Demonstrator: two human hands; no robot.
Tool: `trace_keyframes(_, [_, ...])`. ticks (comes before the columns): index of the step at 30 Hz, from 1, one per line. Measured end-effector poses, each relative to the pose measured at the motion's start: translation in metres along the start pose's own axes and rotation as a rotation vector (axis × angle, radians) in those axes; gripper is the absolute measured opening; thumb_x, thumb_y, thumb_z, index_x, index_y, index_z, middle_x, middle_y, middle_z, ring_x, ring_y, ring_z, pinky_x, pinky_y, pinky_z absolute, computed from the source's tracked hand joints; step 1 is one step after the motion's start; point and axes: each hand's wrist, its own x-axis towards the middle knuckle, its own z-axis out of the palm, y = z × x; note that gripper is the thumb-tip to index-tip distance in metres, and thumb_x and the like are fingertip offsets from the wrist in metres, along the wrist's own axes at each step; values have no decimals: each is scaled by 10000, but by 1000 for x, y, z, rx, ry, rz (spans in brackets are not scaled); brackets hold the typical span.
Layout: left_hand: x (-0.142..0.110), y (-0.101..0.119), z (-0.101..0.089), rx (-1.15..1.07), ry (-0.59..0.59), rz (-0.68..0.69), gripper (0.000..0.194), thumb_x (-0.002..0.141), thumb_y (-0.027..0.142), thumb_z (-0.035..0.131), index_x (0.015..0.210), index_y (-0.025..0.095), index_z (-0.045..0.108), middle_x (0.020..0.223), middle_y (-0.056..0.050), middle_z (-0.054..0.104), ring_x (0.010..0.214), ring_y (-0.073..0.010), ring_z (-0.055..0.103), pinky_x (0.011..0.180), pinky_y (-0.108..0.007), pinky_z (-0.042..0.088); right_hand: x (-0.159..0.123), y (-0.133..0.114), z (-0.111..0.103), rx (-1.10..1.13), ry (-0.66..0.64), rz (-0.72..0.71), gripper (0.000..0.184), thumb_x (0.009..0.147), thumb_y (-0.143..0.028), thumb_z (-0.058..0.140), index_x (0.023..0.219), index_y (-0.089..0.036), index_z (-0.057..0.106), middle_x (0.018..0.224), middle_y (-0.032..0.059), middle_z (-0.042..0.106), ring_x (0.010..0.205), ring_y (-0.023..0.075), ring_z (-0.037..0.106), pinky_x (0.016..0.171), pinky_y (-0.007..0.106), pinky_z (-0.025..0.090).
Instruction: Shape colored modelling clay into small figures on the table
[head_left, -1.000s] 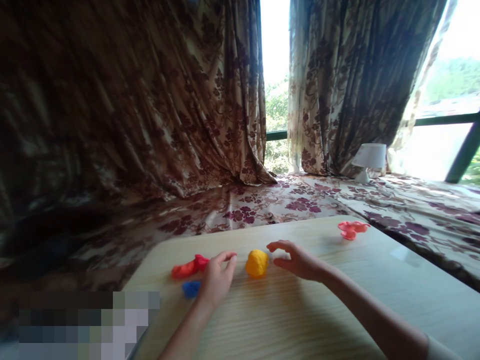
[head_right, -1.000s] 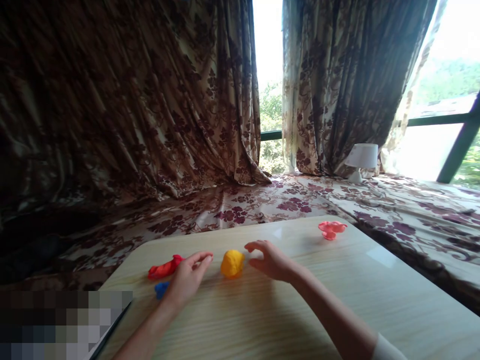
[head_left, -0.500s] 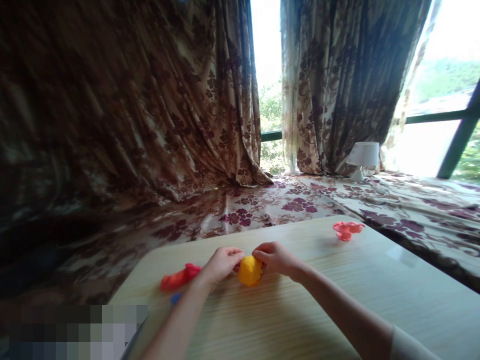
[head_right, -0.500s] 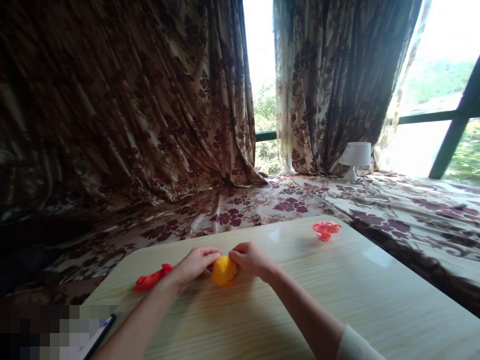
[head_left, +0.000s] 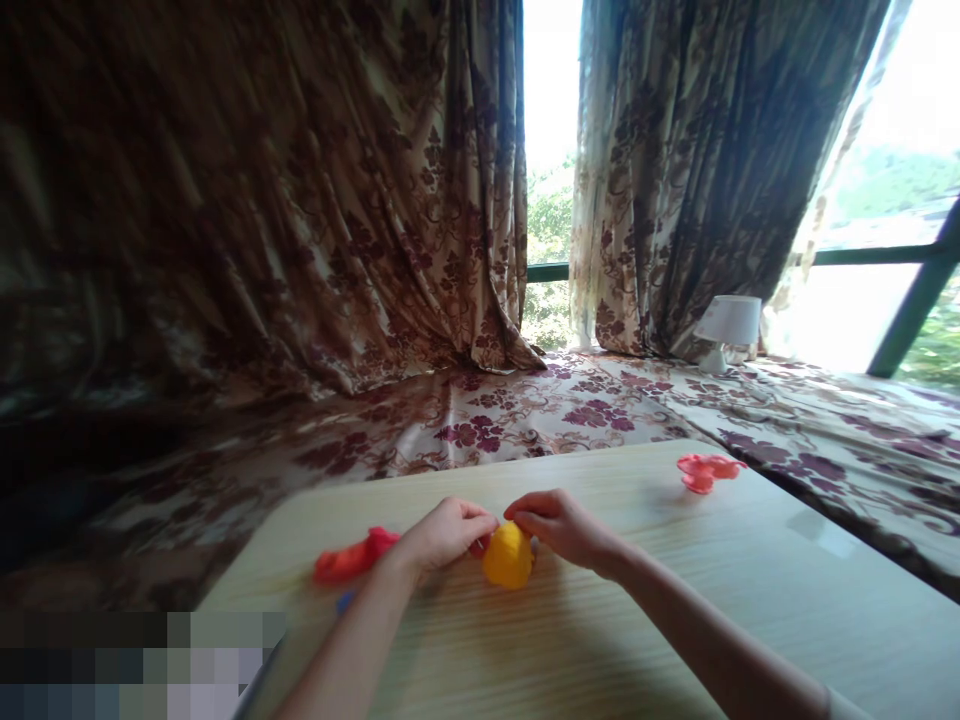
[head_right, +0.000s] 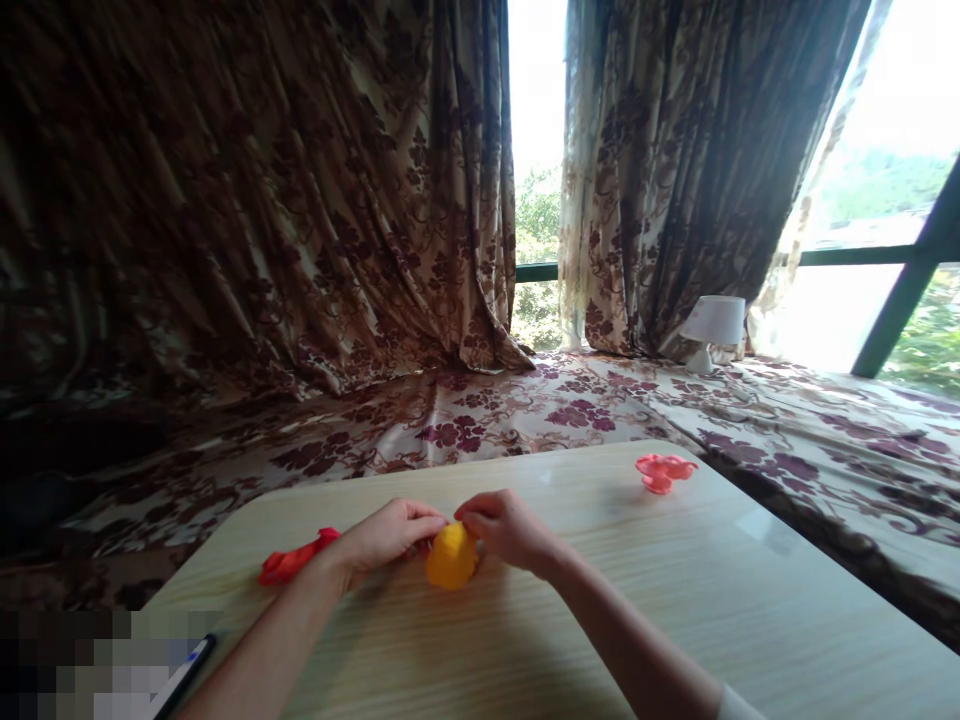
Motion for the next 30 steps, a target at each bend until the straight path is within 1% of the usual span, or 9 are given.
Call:
trace_keyframes(5, [0,-6,-2,-5,-42,12,207,663,300,572,552,141,645,487,34,524,535,-114,449,555,-247,332,-2,-4,3,-26,15,-35,246,750,-214,510,799,-109,727,692,37,679,625,142,557,577,237,407])
trace_keyframes(9, [-3,-5,-1,-20,-52,0,176,636,275,581,603,122,661,506,33,530,548,-114,450,576,-257,340,-2,-3,5,-49,28,-67,249,750,-216,512,820,-112,727,741,56,701,659,161,580,599,248,427])
trace_keyframes(12, [-3,-5,0,-38,-19,-12,165,604,246,584,659,114,667,531,30,548,557,-116,463,593,-264,353,-2,-2,6,-62,33,-95,240,756,-223,522,827,-117,725,751,61,707,668,170,594,607,250,439])
trace_keyframes(16, [-1,-8,0,-66,39,-3,156,580,244,599,660,120,648,556,23,566,580,-123,488,606,-268,366,-1,-3,8,-88,41,-128,214,758,-215,532,791,-134,727,753,57,709,690,177,605,626,253,448])
trace_keyframes(22, [-3,-9,-2,-97,42,16,216,587,294,634,676,105,691,568,2,602,580,-126,496,614,-273,377,-3,-5,10,-137,71,-150,213,756,-195,530,773,-134,733,757,68,688,698,180,596,633,259,438])
trace_keyframes(27, [0,-13,2,-104,128,44,222,585,286,643,682,96,704,569,2,607,569,-116,479,609,-268,372,-3,-6,9,-157,99,-118,258,789,-213,500,877,-134,729,788,64,703,711,182,603,651,265,442])
trace_keyframes(28, [1,-14,2,-103,144,53,218,585,283,645,679,96,704,569,2,607,567,-115,475,606,-266,369,-3,-6,9,-160,96,-109,263,796,-220,491,864,-135,730,767,59,704,701,181,603,645,265,440])
trace_keyframes(30, [4,-17,3,-98,166,72,202,581,274,650,665,98,705,569,3,609,566,-115,472,602,-264,366,-2,-6,9,-168,81,-100,244,788,-228,503,776,-137,729,707,44,690,671,174,591,631,261,430])
